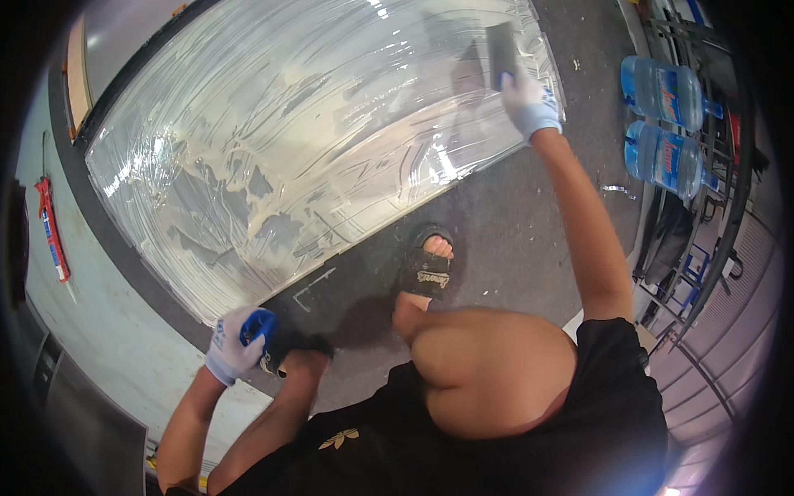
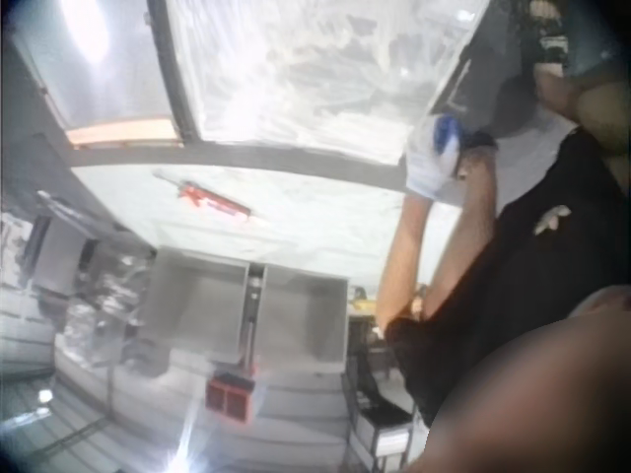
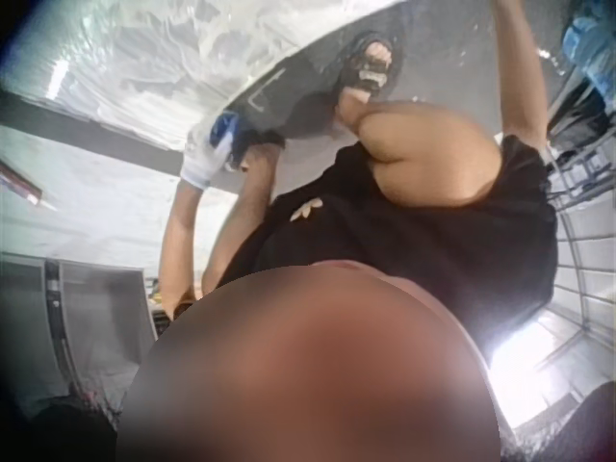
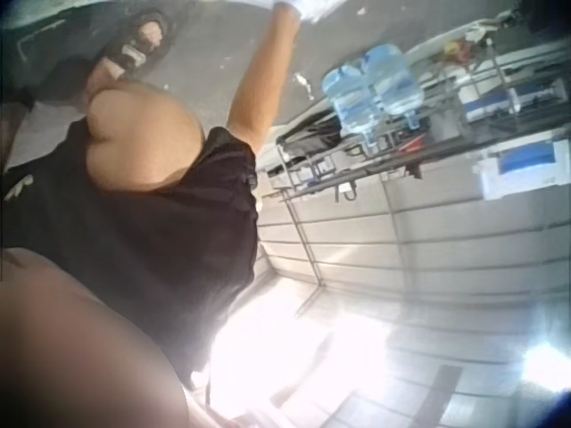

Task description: The person spreads a thick white compound onto a large flat metal panel using a putty knife. They repeatedly scoop the compound from a bucket and smooth it across the panel surface in broad strokes.

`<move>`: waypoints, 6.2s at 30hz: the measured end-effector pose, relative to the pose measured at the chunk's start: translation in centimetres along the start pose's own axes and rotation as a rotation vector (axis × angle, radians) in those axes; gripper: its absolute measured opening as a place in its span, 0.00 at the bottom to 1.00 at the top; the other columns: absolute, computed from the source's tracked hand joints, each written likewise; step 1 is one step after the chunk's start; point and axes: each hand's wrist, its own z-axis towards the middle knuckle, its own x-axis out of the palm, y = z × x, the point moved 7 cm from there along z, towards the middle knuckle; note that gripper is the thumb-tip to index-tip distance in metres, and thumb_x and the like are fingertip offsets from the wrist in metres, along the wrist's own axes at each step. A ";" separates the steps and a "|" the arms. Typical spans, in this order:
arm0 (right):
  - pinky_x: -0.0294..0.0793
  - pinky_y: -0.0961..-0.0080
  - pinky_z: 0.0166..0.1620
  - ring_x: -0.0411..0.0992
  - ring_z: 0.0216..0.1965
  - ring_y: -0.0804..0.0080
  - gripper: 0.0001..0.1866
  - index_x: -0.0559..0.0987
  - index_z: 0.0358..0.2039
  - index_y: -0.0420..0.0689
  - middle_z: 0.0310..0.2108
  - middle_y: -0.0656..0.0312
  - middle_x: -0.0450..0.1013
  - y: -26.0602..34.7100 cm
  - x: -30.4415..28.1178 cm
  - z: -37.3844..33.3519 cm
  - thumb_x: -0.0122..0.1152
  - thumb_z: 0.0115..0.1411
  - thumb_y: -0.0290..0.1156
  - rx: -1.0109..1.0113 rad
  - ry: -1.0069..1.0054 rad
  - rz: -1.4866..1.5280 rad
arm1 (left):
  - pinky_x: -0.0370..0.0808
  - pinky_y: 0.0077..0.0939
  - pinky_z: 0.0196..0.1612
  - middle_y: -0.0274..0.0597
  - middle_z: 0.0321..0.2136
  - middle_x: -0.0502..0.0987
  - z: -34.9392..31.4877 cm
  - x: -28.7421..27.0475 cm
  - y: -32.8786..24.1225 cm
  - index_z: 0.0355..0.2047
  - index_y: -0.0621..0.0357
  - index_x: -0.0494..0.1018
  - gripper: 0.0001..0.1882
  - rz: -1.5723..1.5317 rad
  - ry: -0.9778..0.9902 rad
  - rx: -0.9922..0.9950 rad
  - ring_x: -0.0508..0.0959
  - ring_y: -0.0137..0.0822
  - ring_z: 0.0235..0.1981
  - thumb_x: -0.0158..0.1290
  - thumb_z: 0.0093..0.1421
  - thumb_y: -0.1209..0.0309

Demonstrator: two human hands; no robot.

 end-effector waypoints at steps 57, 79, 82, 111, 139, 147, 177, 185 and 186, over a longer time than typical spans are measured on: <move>0.76 0.49 0.55 0.75 0.53 0.45 0.31 0.79 0.51 0.41 0.52 0.46 0.75 -32.2 14.4 -12.4 0.53 0.68 0.59 1.011 -0.691 0.004 | 0.79 0.24 0.33 0.36 0.40 0.83 5.6 -5.4 12.5 0.51 0.63 0.77 0.12 -0.489 -0.918 -0.715 0.80 0.25 0.32 0.57 0.70 0.71; 0.61 0.50 0.67 0.64 0.65 0.45 0.32 0.74 0.60 0.41 0.62 0.45 0.68 -30.4 13.4 -12.1 0.59 0.66 0.53 0.920 -0.666 0.099 | 0.76 0.30 0.25 0.42 0.18 0.79 47.9 2.3 -21.2 0.25 0.65 0.80 0.18 -0.166 -0.474 -0.197 0.77 0.30 0.17 0.65 0.62 0.60; 0.61 0.50 0.67 0.63 0.65 0.48 0.33 0.72 0.61 0.40 0.62 0.47 0.67 -30.3 13.3 -12.0 0.59 0.66 0.53 0.913 -0.652 0.089 | 0.76 0.30 0.26 0.41 0.20 0.80 50.1 2.7 -23.9 0.27 0.63 0.81 0.18 -0.051 -0.479 -0.179 0.79 0.32 0.19 0.64 0.62 0.59; 0.62 0.50 0.67 0.64 0.65 0.46 0.33 0.72 0.60 0.38 0.62 0.45 0.68 -30.1 13.0 -12.0 0.58 0.66 0.52 0.910 -0.646 0.077 | 0.77 0.49 0.43 0.59 0.30 0.83 55.6 7.6 -24.4 0.31 0.62 0.83 0.23 0.149 -0.360 -0.092 0.82 0.60 0.36 0.59 0.59 0.51; 0.75 0.45 0.55 0.73 0.53 0.43 0.31 0.76 0.51 0.41 0.53 0.44 0.73 -32.4 14.7 -12.2 0.57 0.65 0.58 0.906 -0.663 -0.059 | 0.79 0.49 0.38 0.56 0.28 0.83 14.4 -4.2 -0.7 0.33 0.58 0.81 0.20 0.584 -0.667 -0.898 0.84 0.58 0.32 0.53 0.63 0.53; 0.75 0.45 0.55 0.73 0.54 0.43 0.32 0.77 0.51 0.40 0.51 0.45 0.74 -32.6 14.4 -12.3 0.56 0.65 0.60 0.909 -0.632 -0.083 | 0.79 0.45 0.45 0.59 0.38 0.83 32.5 8.0 -12.2 0.45 0.59 0.79 0.25 0.105 -0.581 -0.618 0.84 0.54 0.39 0.58 0.60 0.49; 0.69 0.47 0.63 0.69 0.61 0.46 0.37 0.75 0.58 0.44 0.59 0.44 0.70 -33.6 15.2 -12.4 0.52 0.65 0.65 0.974 -0.593 -0.001 | 0.79 0.42 0.48 0.56 0.44 0.84 9.4 -29.2 11.5 0.55 0.63 0.77 0.33 0.431 -0.645 -0.993 0.85 0.47 0.43 0.57 0.65 0.45; 0.70 0.47 0.62 0.70 0.60 0.46 0.36 0.76 0.56 0.43 0.58 0.45 0.72 -33.0 14.6 -12.3 0.51 0.66 0.65 0.989 -0.574 -0.024 | 0.78 0.46 0.52 0.55 0.47 0.83 9.3 -30.0 8.2 0.53 0.55 0.79 0.23 0.644 -0.691 -0.986 0.83 0.53 0.49 0.52 0.67 0.53; 0.70 0.46 0.61 0.71 0.59 0.45 0.35 0.76 0.56 0.44 0.57 0.45 0.72 -33.1 14.6 -12.3 0.52 0.66 0.64 0.991 -0.577 -0.019 | 0.78 0.46 0.53 0.55 0.48 0.83 10.5 -29.4 7.6 0.53 0.54 0.79 0.23 0.732 -0.687 -1.019 0.83 0.53 0.50 0.51 0.68 0.52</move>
